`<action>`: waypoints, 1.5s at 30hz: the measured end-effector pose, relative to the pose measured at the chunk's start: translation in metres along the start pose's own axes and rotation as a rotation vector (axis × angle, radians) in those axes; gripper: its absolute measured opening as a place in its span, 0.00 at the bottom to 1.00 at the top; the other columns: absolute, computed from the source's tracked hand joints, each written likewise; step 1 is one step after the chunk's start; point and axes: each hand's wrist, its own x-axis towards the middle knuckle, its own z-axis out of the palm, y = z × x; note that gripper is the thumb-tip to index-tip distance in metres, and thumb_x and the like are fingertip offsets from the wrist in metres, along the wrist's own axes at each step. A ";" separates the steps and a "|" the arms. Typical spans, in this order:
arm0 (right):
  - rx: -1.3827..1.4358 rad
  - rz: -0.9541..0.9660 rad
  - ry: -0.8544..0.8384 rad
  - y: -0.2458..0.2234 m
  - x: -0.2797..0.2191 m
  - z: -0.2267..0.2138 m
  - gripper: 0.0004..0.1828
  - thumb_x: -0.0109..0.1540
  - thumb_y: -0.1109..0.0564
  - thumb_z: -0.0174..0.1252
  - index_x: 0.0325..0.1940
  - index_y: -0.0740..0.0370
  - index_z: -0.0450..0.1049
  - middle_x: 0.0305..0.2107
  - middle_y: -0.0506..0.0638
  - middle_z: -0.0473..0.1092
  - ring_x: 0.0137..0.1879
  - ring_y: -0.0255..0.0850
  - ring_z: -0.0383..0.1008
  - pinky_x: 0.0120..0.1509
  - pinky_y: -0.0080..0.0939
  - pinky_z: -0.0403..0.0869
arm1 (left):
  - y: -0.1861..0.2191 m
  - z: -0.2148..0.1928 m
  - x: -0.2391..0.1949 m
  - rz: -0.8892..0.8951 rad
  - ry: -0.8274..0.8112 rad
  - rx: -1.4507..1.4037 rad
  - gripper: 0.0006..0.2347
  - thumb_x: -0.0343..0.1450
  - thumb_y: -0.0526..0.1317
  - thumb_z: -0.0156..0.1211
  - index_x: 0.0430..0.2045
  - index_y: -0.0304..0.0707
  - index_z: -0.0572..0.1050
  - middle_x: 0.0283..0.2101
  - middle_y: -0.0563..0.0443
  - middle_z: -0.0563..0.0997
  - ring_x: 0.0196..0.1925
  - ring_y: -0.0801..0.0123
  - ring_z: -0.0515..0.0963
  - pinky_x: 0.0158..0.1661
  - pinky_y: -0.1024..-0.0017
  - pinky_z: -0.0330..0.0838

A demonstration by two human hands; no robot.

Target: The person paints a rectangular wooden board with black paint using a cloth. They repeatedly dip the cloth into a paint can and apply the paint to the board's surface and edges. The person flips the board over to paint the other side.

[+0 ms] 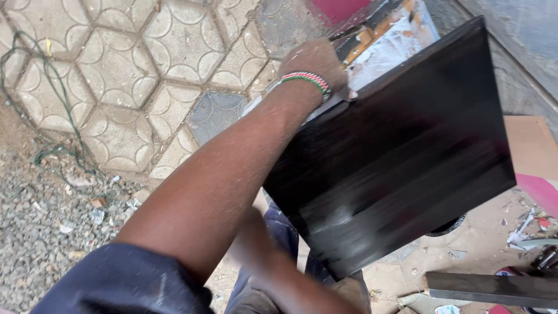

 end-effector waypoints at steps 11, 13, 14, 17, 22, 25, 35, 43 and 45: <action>0.736 0.626 0.543 0.090 -0.175 -0.238 0.19 0.65 0.55 0.73 0.60 0.59 0.89 0.53 0.55 0.86 0.34 0.47 0.92 0.19 0.40 0.87 | -0.033 0.044 -0.172 0.201 0.402 -0.332 0.21 0.90 0.51 0.46 0.33 0.36 0.76 0.34 0.33 0.82 0.41 0.37 0.81 0.44 0.39 0.64; 0.696 0.729 0.720 0.143 -0.237 -0.256 0.19 0.66 0.55 0.72 0.60 0.62 0.87 0.54 0.59 0.86 0.26 0.53 0.92 0.13 0.43 0.81 | -0.012 0.080 -0.231 0.183 0.407 -0.403 0.22 0.90 0.50 0.47 0.26 0.41 0.70 0.24 0.44 0.76 0.30 0.50 0.78 0.37 0.46 0.61; 0.693 0.744 0.833 0.168 -0.258 -0.267 0.16 0.69 0.58 0.66 0.61 0.65 0.84 0.57 0.59 0.82 0.33 0.53 0.88 0.16 0.47 0.83 | 0.000 0.106 -0.253 0.211 0.333 -0.558 0.15 0.86 0.48 0.55 0.33 0.45 0.81 0.36 0.50 0.87 0.41 0.59 0.88 0.48 0.56 0.73; 0.714 0.788 1.001 0.239 -0.305 -0.291 0.15 0.74 0.66 0.53 0.61 0.67 0.80 0.62 0.60 0.79 0.46 0.53 0.84 0.31 0.52 0.85 | 0.031 0.202 -0.299 0.337 0.131 -0.748 0.12 0.80 0.49 0.69 0.32 0.46 0.91 0.39 0.56 0.94 0.44 0.68 0.94 0.50 0.66 0.84; 0.840 1.095 0.951 0.351 -0.325 -0.292 0.18 0.75 0.71 0.49 0.63 0.65 0.81 0.38 0.72 0.81 0.30 0.61 0.85 0.13 0.50 0.66 | 0.061 0.368 -0.342 0.348 -0.380 -0.439 0.23 0.83 0.67 0.58 0.34 0.52 0.85 0.38 0.59 0.88 0.42 0.59 0.91 0.42 0.55 0.81; 0.832 1.284 0.711 0.416 -0.310 -0.289 0.19 0.76 0.69 0.54 0.67 0.61 0.83 0.38 0.71 0.83 0.29 0.56 0.80 0.21 0.50 0.65 | 0.088 0.431 -0.340 0.323 -0.498 -0.490 0.23 0.84 0.63 0.50 0.48 0.53 0.90 0.66 0.64 0.92 0.66 0.67 0.91 0.65 0.69 0.80; 0.689 1.102 0.527 0.621 -0.268 -0.253 0.12 0.73 0.62 0.64 0.60 0.58 0.87 0.42 0.47 0.81 0.37 0.37 0.77 0.33 0.42 0.82 | 0.224 0.594 -0.268 -0.500 -0.327 -0.797 0.18 0.79 0.44 0.62 0.63 0.62 0.90 0.43 0.58 0.95 0.34 0.70 0.85 0.40 0.67 0.82; 0.499 1.053 0.351 0.683 -0.241 -0.219 0.11 0.71 0.62 0.56 0.39 0.56 0.83 0.29 0.50 0.81 0.30 0.38 0.82 0.19 0.46 0.78 | 0.210 0.663 -0.272 -0.330 -0.215 -0.845 0.19 0.77 0.44 0.64 0.64 0.48 0.87 0.49 0.54 0.97 0.54 0.64 0.94 0.62 0.65 0.81; 0.495 1.027 0.343 0.696 -0.237 -0.211 0.07 0.70 0.61 0.60 0.40 0.57 0.84 0.29 0.50 0.82 0.31 0.38 0.84 0.17 0.44 0.75 | 0.202 0.659 -0.271 -0.417 -0.200 -0.781 0.17 0.77 0.47 0.64 0.62 0.56 0.88 0.46 0.54 0.97 0.48 0.61 0.94 0.55 0.61 0.84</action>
